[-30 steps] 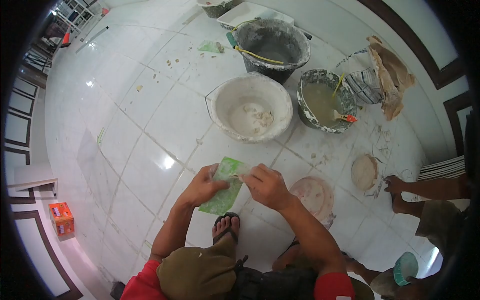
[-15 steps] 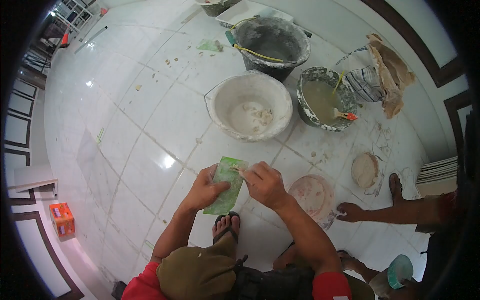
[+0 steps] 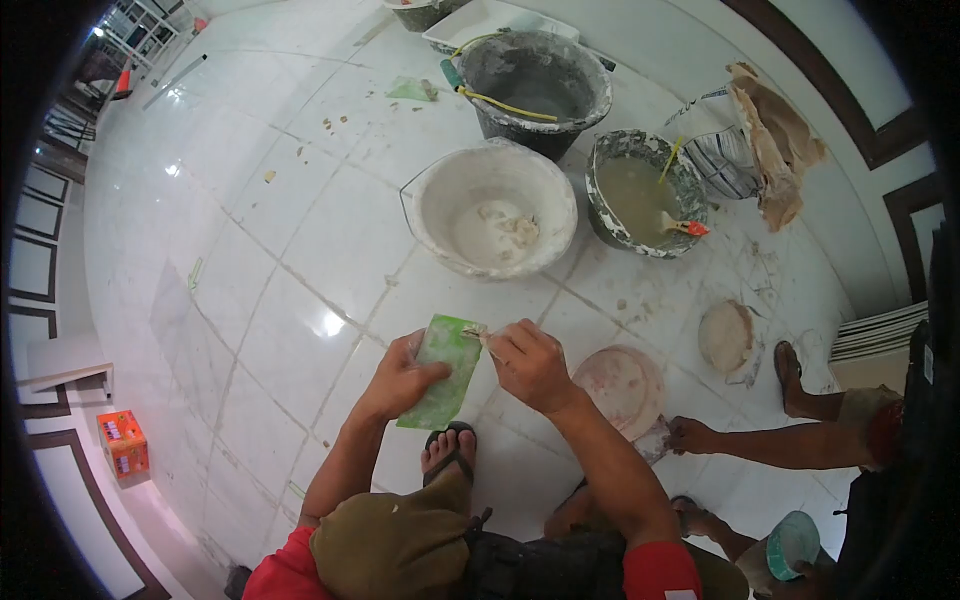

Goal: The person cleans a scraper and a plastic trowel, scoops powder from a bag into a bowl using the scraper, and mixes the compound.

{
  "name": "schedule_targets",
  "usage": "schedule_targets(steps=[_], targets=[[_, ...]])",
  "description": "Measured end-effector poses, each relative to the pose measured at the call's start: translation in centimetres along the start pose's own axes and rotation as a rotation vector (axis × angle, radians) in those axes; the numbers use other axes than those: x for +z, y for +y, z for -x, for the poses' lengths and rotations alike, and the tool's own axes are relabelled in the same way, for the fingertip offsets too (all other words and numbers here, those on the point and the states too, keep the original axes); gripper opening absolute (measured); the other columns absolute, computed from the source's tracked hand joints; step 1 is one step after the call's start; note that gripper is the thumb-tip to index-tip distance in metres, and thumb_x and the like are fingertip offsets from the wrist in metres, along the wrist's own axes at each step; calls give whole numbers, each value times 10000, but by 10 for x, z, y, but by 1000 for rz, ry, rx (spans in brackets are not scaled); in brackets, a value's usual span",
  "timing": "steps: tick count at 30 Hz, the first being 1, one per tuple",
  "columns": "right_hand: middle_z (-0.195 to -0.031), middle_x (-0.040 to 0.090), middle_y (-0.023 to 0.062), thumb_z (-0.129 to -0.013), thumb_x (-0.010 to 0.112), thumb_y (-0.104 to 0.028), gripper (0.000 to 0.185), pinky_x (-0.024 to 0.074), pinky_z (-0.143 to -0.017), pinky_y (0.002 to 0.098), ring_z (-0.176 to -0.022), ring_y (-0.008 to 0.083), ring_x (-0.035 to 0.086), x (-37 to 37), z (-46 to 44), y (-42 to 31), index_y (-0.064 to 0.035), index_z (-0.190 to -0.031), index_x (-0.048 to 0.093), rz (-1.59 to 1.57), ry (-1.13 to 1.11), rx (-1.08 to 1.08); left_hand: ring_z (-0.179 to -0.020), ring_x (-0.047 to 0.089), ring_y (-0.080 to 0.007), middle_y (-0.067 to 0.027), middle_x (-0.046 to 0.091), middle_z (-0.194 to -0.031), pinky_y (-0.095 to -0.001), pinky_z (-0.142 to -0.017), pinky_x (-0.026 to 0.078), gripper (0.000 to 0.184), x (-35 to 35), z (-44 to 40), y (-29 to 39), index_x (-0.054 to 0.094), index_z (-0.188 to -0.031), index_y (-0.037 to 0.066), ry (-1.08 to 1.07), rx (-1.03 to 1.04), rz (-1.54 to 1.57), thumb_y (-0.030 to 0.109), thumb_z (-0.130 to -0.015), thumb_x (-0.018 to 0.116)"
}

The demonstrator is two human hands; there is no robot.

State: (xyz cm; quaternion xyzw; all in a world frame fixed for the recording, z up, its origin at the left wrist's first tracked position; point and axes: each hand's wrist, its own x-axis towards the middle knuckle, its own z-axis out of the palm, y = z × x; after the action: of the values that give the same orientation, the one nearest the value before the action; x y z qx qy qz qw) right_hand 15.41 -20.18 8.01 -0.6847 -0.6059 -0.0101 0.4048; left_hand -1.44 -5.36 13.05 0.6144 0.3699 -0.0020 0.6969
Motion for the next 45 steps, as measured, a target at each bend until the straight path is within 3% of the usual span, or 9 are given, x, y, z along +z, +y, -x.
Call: schedule_targets(steps=[3,9,12,19,28,37,39,42,45], targets=[[-798,599,54,-723,751,76,271,525,-583,350,-712,247,612,-5,-2,-5,-43,-963,715,-52,6,-74,-820,665,-147,-72,713,-972,-308,-776,547,393,-2,1,1,644,-1177,-43,-10,-37,29,40,-793,665],[-852,611,72,-793,711,15,179,555,-643,367,-783,248,631,-5,0,7,-44,-962,700,-23,-19,38,-827,670,-147,-77,718,-989,-307,-790,549,415,1,2,1,637,-1207,-47,-11,-10,34,34,-801,674],[-858,608,81,-787,718,13,176,558,-644,363,-794,254,638,-6,-1,-4,-31,-955,690,-45,-12,-44,-827,672,-145,-78,719,-992,-306,-791,549,412,0,2,2,635,-1210,-51,-5,3,64,31,-808,675],[-862,600,98,-767,728,22,194,557,-646,367,-803,262,641,-8,-5,-2,-16,-952,687,-30,-4,65,-839,676,-145,-83,721,-1000,-307,-785,554,419,4,3,-2,631,-1221,-53,22,27,17,28,-813,683],[-846,592,95,-749,731,44,248,547,-632,372,-776,275,628,-6,-8,-3,-13,-985,684,-64,45,-32,-838,663,-138,-72,709,-969,-300,-791,545,374,12,7,0,632,-1200,-51,24,69,50,28,-836,659],[-863,611,91,-763,742,36,223,548,-640,380,-777,274,633,-6,-10,3,-39,-969,704,-11,81,35,-884,661,-138,-78,712,-1002,-304,-825,538,373,11,2,-1,622,-1227,-51,42,129,22,33,-864,641],[-886,625,88,-766,745,31,242,554,-657,394,-794,277,641,-10,-15,16,-48,-992,711,-10,191,208,-894,666,-143,-81,715,-1019,-308,-835,541,386,9,-1,4,616,-1244,-48,52,123,66,31,-867,642],[-864,655,110,-746,744,77,264,540,-647,391,-740,316,644,-19,-16,6,-53,-975,719,-147,200,219,-935,667,-145,-84,717,-1065,-314,-864,540,404,11,3,10,603,-1276,-38,66,91,-15,30,-881,649],[-927,649,89,-758,743,18,256,563,-681,405,-843,296,656,-19,-19,-9,-54,-1002,719,-175,77,83,-966,661,-141,-84,711,-1095,-315,-880,536,411,14,-3,5,592,-1296,-36,85,83,79,40,-897,657]])
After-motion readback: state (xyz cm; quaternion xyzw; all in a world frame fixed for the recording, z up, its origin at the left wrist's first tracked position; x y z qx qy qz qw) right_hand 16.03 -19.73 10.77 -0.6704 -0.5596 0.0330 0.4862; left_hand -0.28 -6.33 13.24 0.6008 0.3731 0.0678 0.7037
